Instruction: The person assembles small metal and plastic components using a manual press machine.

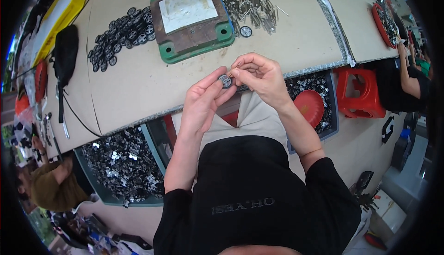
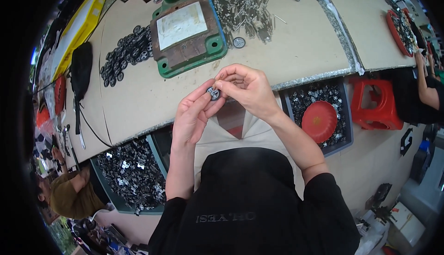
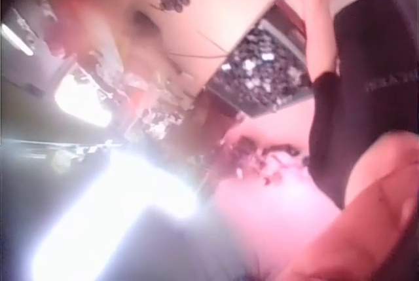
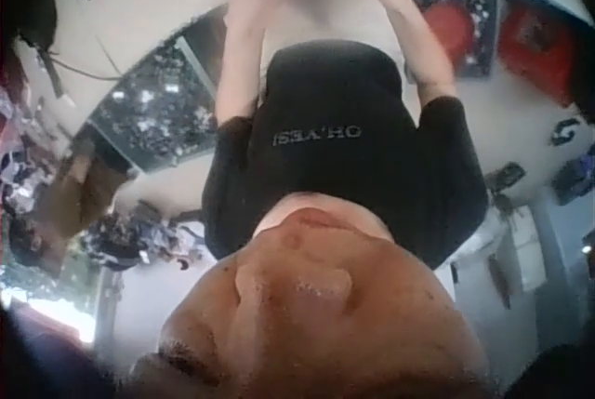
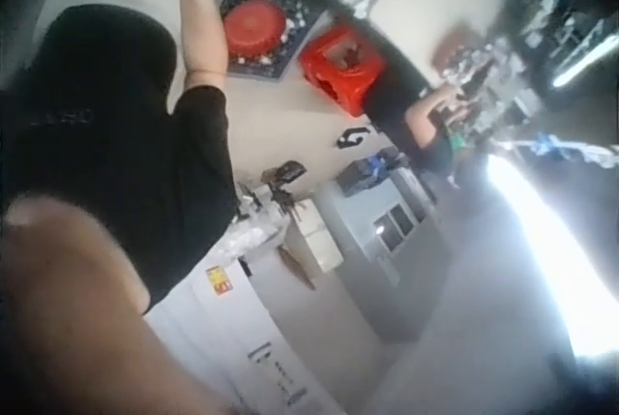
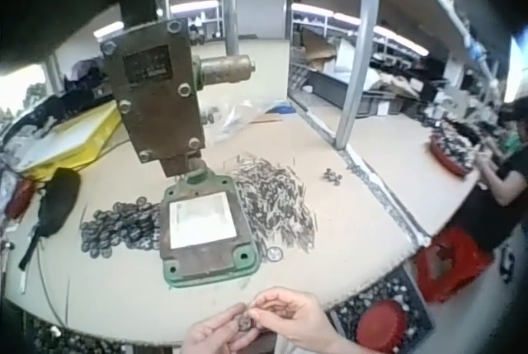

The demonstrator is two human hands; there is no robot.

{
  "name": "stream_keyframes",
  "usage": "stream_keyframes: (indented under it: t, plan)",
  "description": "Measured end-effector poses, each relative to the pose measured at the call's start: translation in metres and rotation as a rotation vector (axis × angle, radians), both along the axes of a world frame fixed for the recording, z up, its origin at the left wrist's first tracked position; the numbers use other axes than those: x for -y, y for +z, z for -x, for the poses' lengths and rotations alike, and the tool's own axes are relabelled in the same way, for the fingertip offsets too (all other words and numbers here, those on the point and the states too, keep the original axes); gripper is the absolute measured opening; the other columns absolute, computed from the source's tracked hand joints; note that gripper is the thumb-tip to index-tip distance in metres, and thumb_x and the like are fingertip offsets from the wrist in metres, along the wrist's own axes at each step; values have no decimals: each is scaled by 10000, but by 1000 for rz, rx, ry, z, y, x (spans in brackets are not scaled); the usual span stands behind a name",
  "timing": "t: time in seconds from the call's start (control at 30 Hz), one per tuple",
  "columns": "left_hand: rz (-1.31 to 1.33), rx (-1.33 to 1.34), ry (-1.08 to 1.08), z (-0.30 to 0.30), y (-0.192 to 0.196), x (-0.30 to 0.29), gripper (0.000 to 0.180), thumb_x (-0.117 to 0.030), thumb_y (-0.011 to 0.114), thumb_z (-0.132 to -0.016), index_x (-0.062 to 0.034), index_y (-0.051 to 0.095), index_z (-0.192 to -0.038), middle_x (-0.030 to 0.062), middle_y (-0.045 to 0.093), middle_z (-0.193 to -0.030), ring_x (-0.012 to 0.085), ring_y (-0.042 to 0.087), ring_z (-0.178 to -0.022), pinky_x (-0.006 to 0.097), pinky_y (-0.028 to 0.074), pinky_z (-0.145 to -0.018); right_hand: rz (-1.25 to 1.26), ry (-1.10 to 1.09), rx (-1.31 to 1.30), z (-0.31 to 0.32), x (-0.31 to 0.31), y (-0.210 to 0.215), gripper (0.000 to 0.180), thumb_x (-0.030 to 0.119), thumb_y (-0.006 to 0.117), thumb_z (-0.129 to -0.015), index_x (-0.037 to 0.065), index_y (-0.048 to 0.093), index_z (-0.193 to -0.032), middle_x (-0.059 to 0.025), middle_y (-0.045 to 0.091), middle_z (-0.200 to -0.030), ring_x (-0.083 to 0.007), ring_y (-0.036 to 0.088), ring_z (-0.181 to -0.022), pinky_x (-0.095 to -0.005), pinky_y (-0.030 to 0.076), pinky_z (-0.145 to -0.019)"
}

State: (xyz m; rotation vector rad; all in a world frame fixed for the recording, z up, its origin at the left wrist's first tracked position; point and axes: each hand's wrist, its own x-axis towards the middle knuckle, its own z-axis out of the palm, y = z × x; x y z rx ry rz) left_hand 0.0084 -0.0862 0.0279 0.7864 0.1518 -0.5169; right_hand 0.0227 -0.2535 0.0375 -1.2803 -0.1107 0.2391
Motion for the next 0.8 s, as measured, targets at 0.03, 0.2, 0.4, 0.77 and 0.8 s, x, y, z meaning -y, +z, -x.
stream_keyframes:
  t: [0.03, 0.2, 0.4, 0.77, 0.8]
  plan:
    - [-7, 7, -3, 1, 0, 1, 370, -32, 437, -906, 99, 379, -1247, 165, 556, -1094, 215, 581, -991, 335, 471, -923, -3, -16, 15, 1, -2, -3, 105, 34, 562, -855, -3, 555, -954, -58, 636, -867, -43, 571, -682, -137, 385, -513]
    - [-21, 3, 30, 4, -4, 3, 372, -29, 440, -904, 95, 381, -1249, 159, 567, -1073, 208, 595, -963, 321, 482, -907, 64, 0, 58, 3, -4, -7, 99, 30, 559, -858, -3, 551, -951, -66, 637, -866, -43, 566, -679, -138, 386, -507]
    - [-31, 0, 45, 5, -1, 3, 363, -28, 449, -900, 85, 401, -1242, 159, 573, -1077, 217, 603, -963, 316, 488, -895, 46, 14, 43, 2, 0, -9, 109, 26, 560, -855, -6, 545, -959, -81, 637, -869, -60, 581, -682, -158, 435, -508]
    - [-12, 41, 44, 6, -2, 10, 362, -27, 421, -917, 77, 381, -1262, 140, 546, -1123, 184, 560, -1024, 314, 460, -936, 570, -185, 581, 9, -2, -13, 100, -25, 619, -765, -20, 608, -864, -84, 660, -807, -122, 640, -687, -223, 522, -618]
    - [-21, 30, 38, 6, -3, 10, 364, -24, 426, -915, 75, 383, -1262, 143, 541, -1135, 190, 556, -1033, 318, 460, -936, 580, -196, 586, 9, -1, -13, 100, -25, 619, -765, -20, 608, -864, -84, 660, -807, -122, 640, -687, -223, 522, -618]
